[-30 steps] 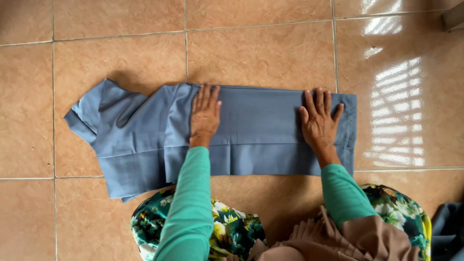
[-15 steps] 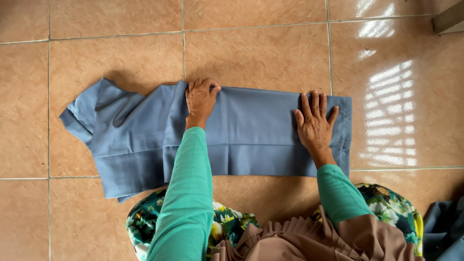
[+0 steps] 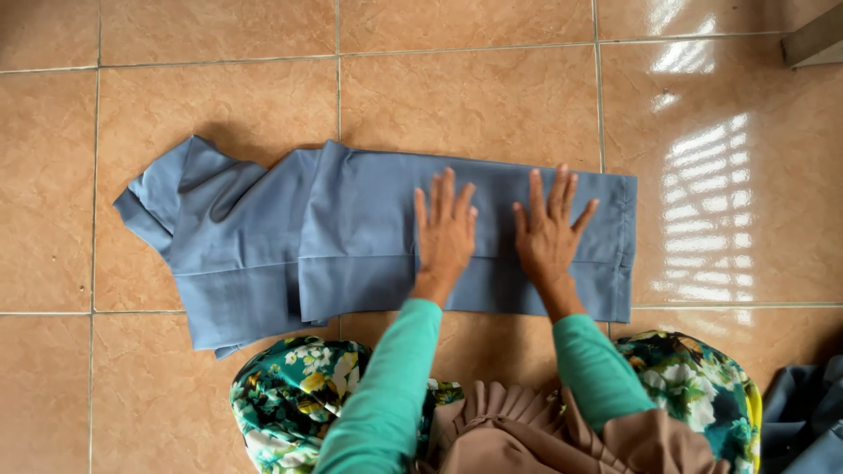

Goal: Folding blue trousers and stacking them neatly on a tiled floor.

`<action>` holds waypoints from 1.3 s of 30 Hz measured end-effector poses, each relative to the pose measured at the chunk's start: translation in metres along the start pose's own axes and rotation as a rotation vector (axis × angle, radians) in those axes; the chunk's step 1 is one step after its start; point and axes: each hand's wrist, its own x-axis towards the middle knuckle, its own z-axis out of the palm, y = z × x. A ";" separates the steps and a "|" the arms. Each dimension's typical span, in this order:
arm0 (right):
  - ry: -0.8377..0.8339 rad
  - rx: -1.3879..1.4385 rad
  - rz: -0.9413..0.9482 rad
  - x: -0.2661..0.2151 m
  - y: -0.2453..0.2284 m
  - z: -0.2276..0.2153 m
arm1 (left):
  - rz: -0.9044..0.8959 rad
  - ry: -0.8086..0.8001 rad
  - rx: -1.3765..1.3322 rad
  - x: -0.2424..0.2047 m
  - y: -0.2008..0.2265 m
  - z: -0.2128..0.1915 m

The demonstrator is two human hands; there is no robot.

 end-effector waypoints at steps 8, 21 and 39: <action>0.004 -0.044 -0.036 -0.041 0.025 0.011 | -0.085 0.031 0.202 -0.042 -0.060 -0.006; 0.030 -0.056 0.676 -0.091 0.125 -0.003 | -0.320 0.037 -0.044 -0.082 -0.036 -0.012; -0.327 1.486 0.888 -0.036 0.230 -0.137 | -0.518 -0.021 -0.579 -0.111 0.084 0.001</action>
